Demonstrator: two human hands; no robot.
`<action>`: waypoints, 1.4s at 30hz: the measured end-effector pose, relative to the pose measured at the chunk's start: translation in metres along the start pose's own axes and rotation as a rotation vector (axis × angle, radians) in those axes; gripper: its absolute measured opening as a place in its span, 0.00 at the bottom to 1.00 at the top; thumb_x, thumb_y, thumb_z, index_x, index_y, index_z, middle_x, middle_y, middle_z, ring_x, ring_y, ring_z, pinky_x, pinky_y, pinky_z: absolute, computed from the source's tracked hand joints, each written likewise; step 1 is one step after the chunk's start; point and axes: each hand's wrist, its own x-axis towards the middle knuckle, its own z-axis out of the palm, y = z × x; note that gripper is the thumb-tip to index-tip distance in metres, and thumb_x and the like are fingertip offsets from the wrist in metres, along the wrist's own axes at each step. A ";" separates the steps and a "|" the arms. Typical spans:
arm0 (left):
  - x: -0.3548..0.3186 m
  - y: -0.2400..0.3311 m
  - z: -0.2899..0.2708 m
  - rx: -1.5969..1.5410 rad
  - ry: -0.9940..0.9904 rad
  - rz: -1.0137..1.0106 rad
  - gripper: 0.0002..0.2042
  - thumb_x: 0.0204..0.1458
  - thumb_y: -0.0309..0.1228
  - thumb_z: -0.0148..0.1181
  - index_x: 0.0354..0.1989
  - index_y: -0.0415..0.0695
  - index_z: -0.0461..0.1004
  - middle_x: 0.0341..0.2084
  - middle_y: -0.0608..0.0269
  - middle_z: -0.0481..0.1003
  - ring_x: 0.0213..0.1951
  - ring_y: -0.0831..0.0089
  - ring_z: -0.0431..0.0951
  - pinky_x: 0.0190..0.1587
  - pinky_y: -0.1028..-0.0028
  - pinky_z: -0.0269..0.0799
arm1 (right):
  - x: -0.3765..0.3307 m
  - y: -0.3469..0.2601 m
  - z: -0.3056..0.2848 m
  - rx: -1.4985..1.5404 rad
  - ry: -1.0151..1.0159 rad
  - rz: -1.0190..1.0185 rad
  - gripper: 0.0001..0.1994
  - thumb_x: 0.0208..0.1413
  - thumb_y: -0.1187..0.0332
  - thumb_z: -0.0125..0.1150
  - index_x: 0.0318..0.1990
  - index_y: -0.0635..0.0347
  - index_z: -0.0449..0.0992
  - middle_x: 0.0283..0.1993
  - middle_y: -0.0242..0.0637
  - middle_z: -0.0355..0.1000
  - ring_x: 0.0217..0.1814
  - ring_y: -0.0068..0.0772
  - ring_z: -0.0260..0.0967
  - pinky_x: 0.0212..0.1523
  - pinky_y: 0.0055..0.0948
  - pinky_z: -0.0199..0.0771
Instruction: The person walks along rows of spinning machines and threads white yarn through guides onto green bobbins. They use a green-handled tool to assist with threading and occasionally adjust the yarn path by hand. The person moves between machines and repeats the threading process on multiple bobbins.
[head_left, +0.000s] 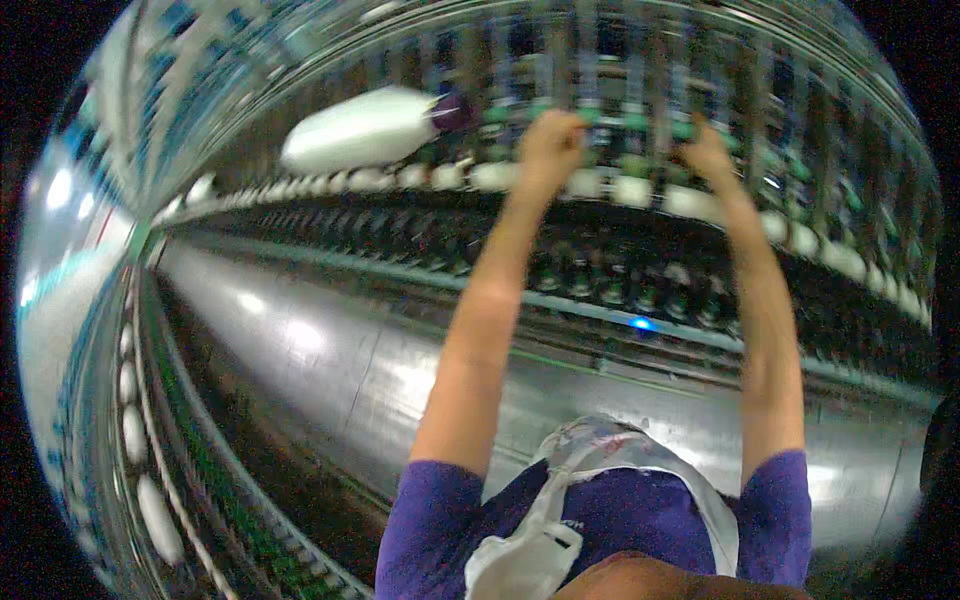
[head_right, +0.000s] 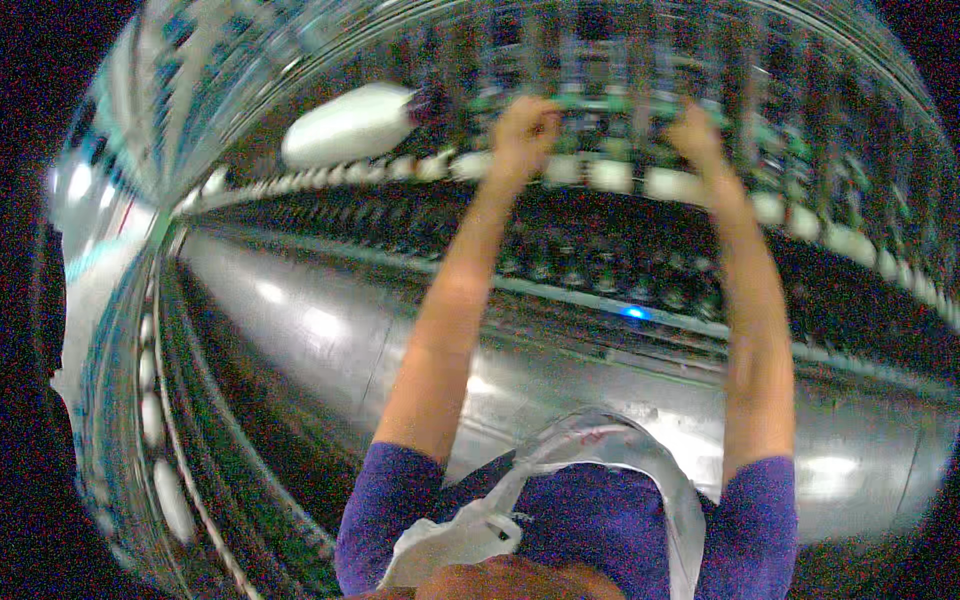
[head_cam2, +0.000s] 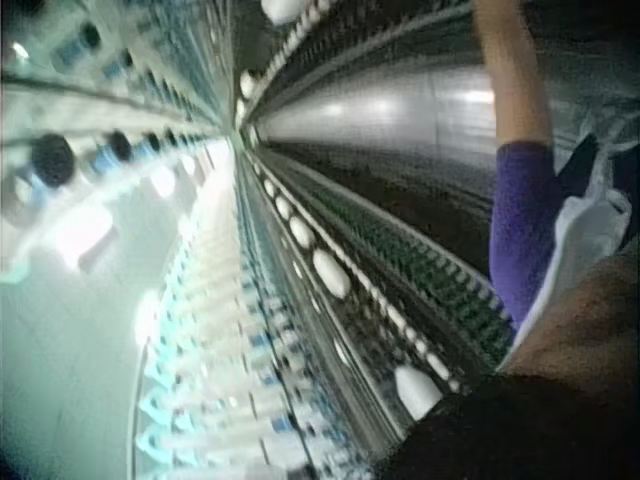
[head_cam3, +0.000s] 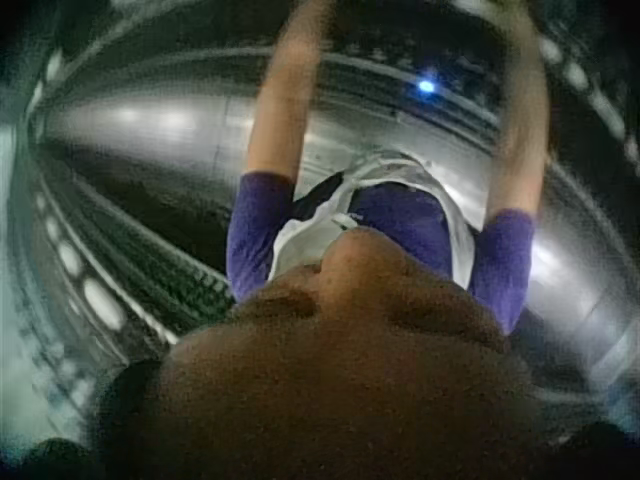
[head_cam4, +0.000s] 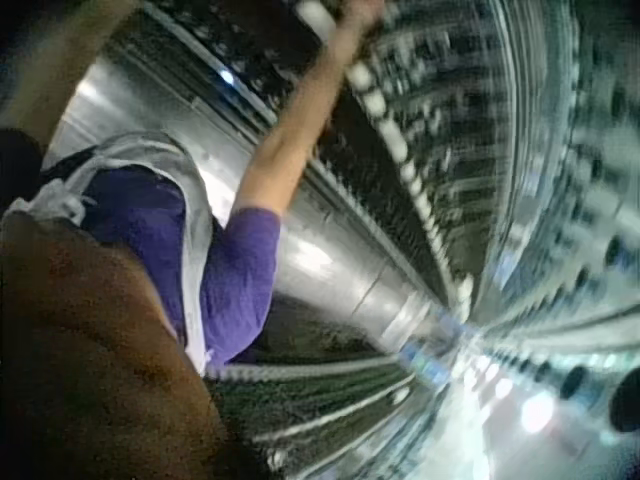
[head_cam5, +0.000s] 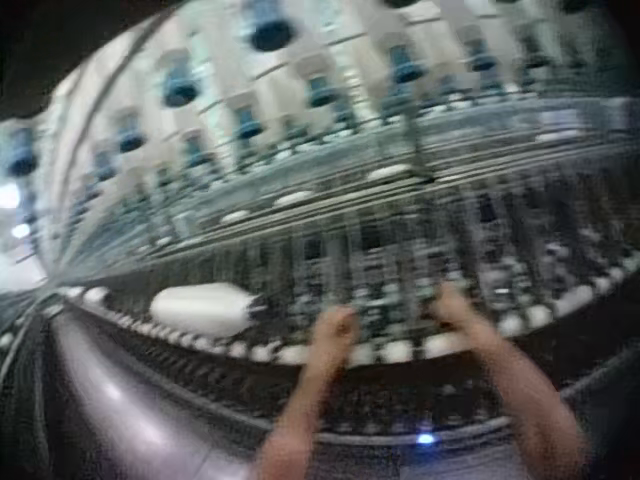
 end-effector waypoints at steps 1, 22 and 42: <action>-0.001 -0.001 0.000 -0.058 0.056 0.025 0.07 0.39 0.24 0.55 0.29 0.47 0.72 0.26 0.60 0.71 0.33 0.60 0.72 0.35 0.65 0.69 | 0.003 0.004 0.001 0.029 0.014 0.014 0.37 0.38 0.71 0.62 0.60 0.58 0.55 0.45 0.47 0.68 0.40 0.43 0.69 0.39 0.36 0.70; -0.006 0.011 0.000 -0.039 0.256 0.046 0.05 0.37 0.22 0.55 0.24 0.46 0.70 0.21 0.59 0.68 0.26 0.60 0.71 0.27 0.66 0.69 | 0.043 0.072 0.032 0.234 0.080 -0.194 0.39 0.47 0.71 0.60 0.64 0.58 0.44 0.14 0.36 0.62 0.10 0.22 0.52 0.11 0.28 0.52; -0.002 0.012 0.007 0.101 0.147 0.109 0.04 0.43 0.24 0.55 0.29 0.45 0.73 0.25 0.59 0.71 0.28 0.63 0.73 0.30 0.69 0.70 | -0.065 -0.024 -0.039 -0.064 0.278 -0.260 0.30 0.47 0.62 0.57 0.58 0.54 0.54 0.30 0.43 0.72 0.28 0.44 0.69 0.30 0.40 0.68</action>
